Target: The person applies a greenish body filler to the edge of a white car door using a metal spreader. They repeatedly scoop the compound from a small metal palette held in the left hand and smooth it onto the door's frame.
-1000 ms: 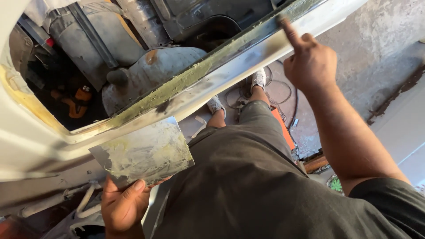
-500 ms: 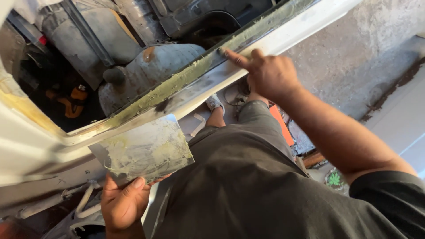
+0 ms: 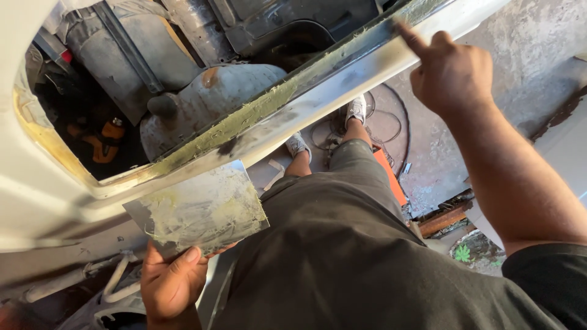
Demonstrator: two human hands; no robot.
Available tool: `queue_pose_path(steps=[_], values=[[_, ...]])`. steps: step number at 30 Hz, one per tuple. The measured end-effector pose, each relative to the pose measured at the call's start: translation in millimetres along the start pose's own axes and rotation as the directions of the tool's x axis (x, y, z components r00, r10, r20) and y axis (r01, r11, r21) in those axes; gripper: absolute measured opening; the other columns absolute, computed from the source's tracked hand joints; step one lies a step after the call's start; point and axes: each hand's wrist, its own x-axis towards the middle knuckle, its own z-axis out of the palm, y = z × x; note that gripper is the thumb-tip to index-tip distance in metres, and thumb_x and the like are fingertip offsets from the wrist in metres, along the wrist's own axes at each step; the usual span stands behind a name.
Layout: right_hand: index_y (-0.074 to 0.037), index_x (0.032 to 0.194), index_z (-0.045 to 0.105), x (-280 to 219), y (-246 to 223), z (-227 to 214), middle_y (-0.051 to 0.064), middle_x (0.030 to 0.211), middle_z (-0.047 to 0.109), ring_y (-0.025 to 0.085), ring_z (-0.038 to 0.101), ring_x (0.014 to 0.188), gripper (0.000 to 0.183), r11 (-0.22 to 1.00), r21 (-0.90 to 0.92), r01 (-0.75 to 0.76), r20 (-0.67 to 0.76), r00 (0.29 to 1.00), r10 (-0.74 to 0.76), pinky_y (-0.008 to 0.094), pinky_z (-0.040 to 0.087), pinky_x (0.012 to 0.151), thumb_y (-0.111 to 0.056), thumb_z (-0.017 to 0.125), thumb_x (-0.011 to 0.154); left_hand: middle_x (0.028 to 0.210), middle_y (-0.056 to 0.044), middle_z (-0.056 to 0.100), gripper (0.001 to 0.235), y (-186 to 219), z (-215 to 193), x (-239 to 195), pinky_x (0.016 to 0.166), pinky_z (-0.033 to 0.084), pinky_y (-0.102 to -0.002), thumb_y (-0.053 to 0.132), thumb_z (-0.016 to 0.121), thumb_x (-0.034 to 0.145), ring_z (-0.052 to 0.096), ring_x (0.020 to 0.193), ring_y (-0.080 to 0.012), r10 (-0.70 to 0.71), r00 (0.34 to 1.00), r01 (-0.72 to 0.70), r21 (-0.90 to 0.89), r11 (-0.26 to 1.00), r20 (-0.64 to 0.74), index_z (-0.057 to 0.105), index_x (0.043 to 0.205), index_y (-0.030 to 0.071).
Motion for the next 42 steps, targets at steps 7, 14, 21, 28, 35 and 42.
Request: queue_pose_path(steps=[7, 14, 21, 28, 35, 42], values=[[-0.016, 0.174, 0.047, 2, -58, -9, 0.007, 0.084, 0.075, 0.042, 0.070, 0.062, 0.097, 0.829, 0.559, 0.008, -0.150, 0.985, 0.091, 0.055, 0.052, 0.049, -0.016, 0.063, 0.078, 0.152, -0.032, 0.061, 0.072, 2, 12, -2, 0.098, 0.053, -0.087, -0.016, 0.056, 0.091, 0.057, 0.138, -0.0584, -0.078, 0.989, 0.066, -0.092, 0.994, -0.123, 0.051, 0.160, 0.003], [-0.021, 0.171, 0.045, 7, -104, -8, 0.013, 0.096, 0.074, 0.043, 0.069, 0.059, 0.095, 0.708, 0.689, 0.154, -0.087, 0.988, -0.130, 0.054, 0.052, 0.048, -0.015, 0.065, 0.078, 0.157, -0.033, 0.057, 0.074, -1, 13, 5, 0.101, 0.051, -0.089, -0.015, 0.058, 0.089, 0.055, 0.141, -0.0585, -0.042, 0.999, 0.040, -0.072, 0.997, -0.019, 0.050, 0.161, 0.002], [-0.045, 0.179, 0.020, 0, -98, -13, 0.008, 0.104, 0.067, 0.022, 0.061, 0.046, 0.074, 0.929, 0.355, 0.102, 0.180, 0.968, -0.174, 0.034, 0.041, 0.031, -0.025, 0.043, 0.111, 0.159, -0.033, 0.055, 0.077, 0, 14, 5, 0.106, 0.049, -0.087, -0.017, 0.056, 0.089, 0.052, 0.145, -0.0587, -0.027, 0.999, 0.025, -0.083, 0.996, -0.023, 0.047, 0.163, 0.001], [-0.049, 0.181, 0.027, -6, -52, 2, 0.006, 0.093, 0.068, 0.026, 0.068, 0.045, 0.084, 0.990, 0.138, -0.012, 0.055, 0.998, 0.004, 0.037, 0.052, 0.034, -0.034, 0.058, 0.104, 0.154, -0.033, 0.058, 0.076, 2, 21, 5, 0.115, 0.045, -0.081, -0.013, 0.056, 0.085, 0.054, 0.144, -0.0549, -0.016, 0.987, 0.015, -0.007, 1.000, -0.160, 0.049, 0.160, -0.002], [-0.046, 0.178, 0.027, -2, -98, 5, 0.004, 0.106, 0.066, 0.026, 0.059, 0.041, 0.080, 0.933, 0.320, 0.165, 0.004, 0.984, -0.176, 0.040, 0.042, 0.030, -0.034, 0.051, 0.103, 0.149, -0.037, 0.061, 0.071, 7, 45, 11, 0.104, 0.048, -0.088, -0.014, 0.056, 0.086, 0.058, 0.138, -0.0587, -0.049, 0.990, 0.042, -0.061, 0.997, -0.131, 0.053, 0.156, -0.002], [-0.052, 0.180, 0.008, 2, -62, -13, 0.009, 0.098, 0.065, 0.022, 0.058, 0.041, 0.091, 0.968, 0.241, -0.063, 0.225, 0.974, 0.007, 0.032, 0.044, 0.031, -0.022, 0.050, 0.105, 0.157, -0.036, 0.055, 0.075, 4, 21, 7, 0.101, 0.049, -0.090, -0.015, 0.057, 0.090, 0.054, 0.140, -0.0624, -0.042, 0.995, 0.035, -0.074, 0.997, -0.089, 0.049, 0.162, 0.002]])
